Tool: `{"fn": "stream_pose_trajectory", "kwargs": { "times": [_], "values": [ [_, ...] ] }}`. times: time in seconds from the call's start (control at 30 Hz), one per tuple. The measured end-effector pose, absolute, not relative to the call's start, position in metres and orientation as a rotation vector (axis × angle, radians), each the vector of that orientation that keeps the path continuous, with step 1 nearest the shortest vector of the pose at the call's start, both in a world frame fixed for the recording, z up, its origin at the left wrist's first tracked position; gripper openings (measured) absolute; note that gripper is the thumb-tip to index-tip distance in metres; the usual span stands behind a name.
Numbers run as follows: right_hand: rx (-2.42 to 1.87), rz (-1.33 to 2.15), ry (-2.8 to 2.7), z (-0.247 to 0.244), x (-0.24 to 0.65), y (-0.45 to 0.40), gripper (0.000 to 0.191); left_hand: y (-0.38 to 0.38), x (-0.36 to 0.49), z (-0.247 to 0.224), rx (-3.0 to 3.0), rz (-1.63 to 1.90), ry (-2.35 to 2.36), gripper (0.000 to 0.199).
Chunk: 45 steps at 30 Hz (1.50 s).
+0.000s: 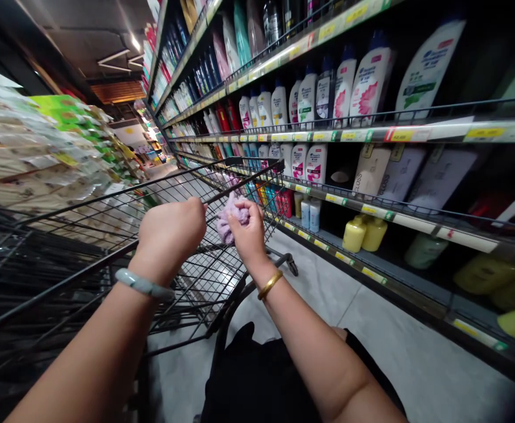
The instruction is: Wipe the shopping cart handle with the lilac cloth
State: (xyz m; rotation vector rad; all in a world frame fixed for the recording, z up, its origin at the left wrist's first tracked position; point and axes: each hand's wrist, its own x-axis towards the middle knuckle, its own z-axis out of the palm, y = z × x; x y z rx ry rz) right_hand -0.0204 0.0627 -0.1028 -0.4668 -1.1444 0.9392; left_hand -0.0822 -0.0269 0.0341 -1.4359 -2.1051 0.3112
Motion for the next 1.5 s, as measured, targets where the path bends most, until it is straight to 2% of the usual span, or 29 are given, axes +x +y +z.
{"fn": "stream_pose_trajectory", "kwargs": {
  "times": [0.13,0.33,0.6,0.8,0.87,1.07,1.13,1.27,1.33,1.5],
  "values": [
    [-0.455,0.800,-1.242,-0.107,-0.022,0.067,0.015,-0.029,-0.081,0.032,-1.415,0.285,-2.109,0.057],
    [-0.845,0.946,-1.113,-0.150,-0.023,0.098,0.018,-0.030,-0.078,0.033,-1.420,0.221,-2.152,0.057],
    [-0.466,0.756,-1.236,-0.092,-0.010,0.088,0.015,-0.033,-0.075,0.033,-1.416,0.222,-2.172,0.058],
    [-0.851,0.967,-1.156,-0.145,-0.022,0.101,0.019,-0.026,-0.074,0.035,-1.392,0.238,-2.230,0.061],
    [-0.910,1.012,-1.110,-0.147,-0.022,0.098,0.019,-0.021,-0.074,0.035,-1.385,0.229,-2.243,0.060],
    [-0.457,0.855,-1.324,-0.101,-0.028,0.062,0.017,-0.002,-0.074,0.032,-1.444,0.198,-2.177,0.049],
    [-0.471,0.870,-1.349,-0.109,-0.032,0.061,0.019,0.005,-0.073,0.032,-1.441,0.190,-2.171,0.047],
    [-0.829,1.082,-1.258,-0.148,-0.031,0.082,0.017,0.019,-0.067,0.034,-1.397,0.174,-2.238,0.048],
    [-0.924,1.151,-1.193,-0.152,-0.028,0.089,0.018,0.023,-0.065,0.035,-1.377,0.172,-2.274,0.047],
    [-0.518,1.009,-1.227,-0.112,-0.027,0.074,0.018,0.025,-0.065,0.033,-1.377,0.190,-2.241,0.045]
  ]
}}
